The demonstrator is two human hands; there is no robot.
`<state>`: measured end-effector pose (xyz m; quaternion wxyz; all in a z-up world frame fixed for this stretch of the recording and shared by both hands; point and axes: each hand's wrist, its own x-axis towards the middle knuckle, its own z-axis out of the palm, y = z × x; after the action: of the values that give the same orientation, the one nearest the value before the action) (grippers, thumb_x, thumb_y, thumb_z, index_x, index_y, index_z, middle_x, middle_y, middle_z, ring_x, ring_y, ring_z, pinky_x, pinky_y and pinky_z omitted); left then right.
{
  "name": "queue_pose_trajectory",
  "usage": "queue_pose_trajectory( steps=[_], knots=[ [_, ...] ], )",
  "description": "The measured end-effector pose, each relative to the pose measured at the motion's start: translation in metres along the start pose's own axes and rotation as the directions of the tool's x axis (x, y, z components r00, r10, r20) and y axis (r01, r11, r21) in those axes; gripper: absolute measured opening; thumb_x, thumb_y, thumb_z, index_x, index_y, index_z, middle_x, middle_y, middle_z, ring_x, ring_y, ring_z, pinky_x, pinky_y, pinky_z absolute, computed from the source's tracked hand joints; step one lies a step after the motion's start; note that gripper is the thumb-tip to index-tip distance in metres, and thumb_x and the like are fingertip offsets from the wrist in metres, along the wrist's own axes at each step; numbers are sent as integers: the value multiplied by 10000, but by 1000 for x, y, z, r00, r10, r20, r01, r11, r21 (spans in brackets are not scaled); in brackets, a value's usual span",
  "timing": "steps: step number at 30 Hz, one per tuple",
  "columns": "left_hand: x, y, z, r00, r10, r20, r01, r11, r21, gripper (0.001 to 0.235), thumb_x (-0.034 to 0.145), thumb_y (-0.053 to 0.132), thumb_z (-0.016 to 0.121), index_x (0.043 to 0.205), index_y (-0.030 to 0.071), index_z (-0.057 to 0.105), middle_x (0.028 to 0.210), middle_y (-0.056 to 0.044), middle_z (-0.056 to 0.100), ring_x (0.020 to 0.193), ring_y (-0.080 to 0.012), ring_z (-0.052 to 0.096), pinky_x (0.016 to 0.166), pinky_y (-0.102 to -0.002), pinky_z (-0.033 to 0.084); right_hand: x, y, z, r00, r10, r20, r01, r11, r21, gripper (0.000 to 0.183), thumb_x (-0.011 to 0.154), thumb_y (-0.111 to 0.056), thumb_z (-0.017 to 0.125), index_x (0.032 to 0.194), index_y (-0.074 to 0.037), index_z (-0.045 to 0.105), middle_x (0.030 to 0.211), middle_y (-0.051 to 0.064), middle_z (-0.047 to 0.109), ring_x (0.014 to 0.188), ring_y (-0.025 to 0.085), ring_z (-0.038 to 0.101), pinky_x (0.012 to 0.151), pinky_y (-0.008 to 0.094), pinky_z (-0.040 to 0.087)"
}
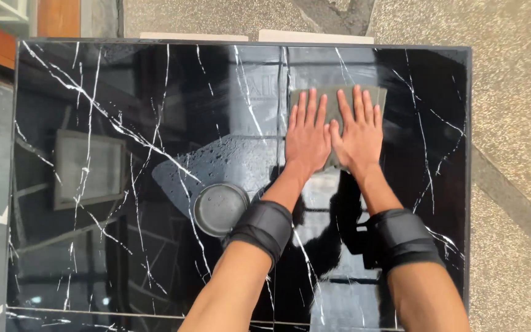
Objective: The person cleans a marble-patterned tabletop by unfolding and folding a cloth, then wiping the table surface with the cloth in both hands, and finally picking up a spray bottle.
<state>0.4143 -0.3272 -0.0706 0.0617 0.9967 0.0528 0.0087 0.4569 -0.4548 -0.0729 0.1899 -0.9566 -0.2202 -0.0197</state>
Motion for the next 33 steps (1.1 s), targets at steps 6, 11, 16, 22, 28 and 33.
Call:
queue_pose_trajectory(
  steps=[6, 11, 16, 22, 28, 33],
  knots=[
    [56, -3, 0, 1000, 13, 23, -13, 1000, 23, 662, 1057, 352, 373, 1644, 115, 179, 1724, -132, 92, 1600, -316, 71, 1298, -459, 114, 49, 16, 0, 1000, -1, -8, 2, 1000, 20, 671, 1012, -395, 483, 1644, -191, 382, 1714, 168, 245, 1581, 343, 207, 1266, 523, 143],
    [71, 0, -4, 999, 2, 50, -3, 1000, 17, 673, 1056, 356, 371, 1651, 118, 166, 1728, -132, 72, 1604, -314, 61, 1303, -458, 103, 64, 28, 2, 1000, -17, -13, 17, 999, 28, 671, 1016, -398, 474, 1646, -185, 381, 1715, 176, 243, 1581, 347, 204, 1263, 522, 132],
    [75, -2, -6, 998, -10, 58, 9, 999, 32, 674, 1059, 365, 351, 1653, 127, 141, 1730, -123, 54, 1606, -304, 50, 1306, -444, 93, 72, 26, 3, 999, -39, -30, 40, 998, 44, 669, 1022, -404, 456, 1648, -179, 381, 1716, 180, 246, 1574, 353, 203, 1259, 521, 123],
    [57, -5, -2, 999, -31, 30, 29, 998, 60, 656, 1077, 364, 327, 1668, 159, 129, 1745, -102, 48, 1621, -275, 48, 1320, -415, 93, 53, 18, 3, 998, -43, -55, 45, 998, 37, 656, 1052, -414, 441, 1655, -164, 387, 1715, 193, 260, 1581, 365, 205, 1267, 529, 134],
    [1, -15, -4, 999, -30, 12, 30, 998, 52, 665, 1070, 363, 327, 1668, 160, 117, 1747, -87, 56, 1619, -259, 63, 1320, -399, 95, 3, -8, 10, 996, -68, -63, 69, 997, 20, 664, 1056, -408, 448, 1656, -131, 386, 1705, 229, 265, 1574, 398, 212, 1259, 538, 143],
    [-66, -32, -12, 999, -16, 33, 14, 997, 74, 667, 1072, 372, 326, 1659, 137, 115, 1740, -108, 56, 1613, -265, 67, 1310, -413, 89, -53, -48, 12, 994, -85, -71, 86, 996, 10, 659, 1052, -396, 452, 1645, -114, 393, 1697, 243, 279, 1575, 411, 223, 1264, 551, 148]
  ],
)
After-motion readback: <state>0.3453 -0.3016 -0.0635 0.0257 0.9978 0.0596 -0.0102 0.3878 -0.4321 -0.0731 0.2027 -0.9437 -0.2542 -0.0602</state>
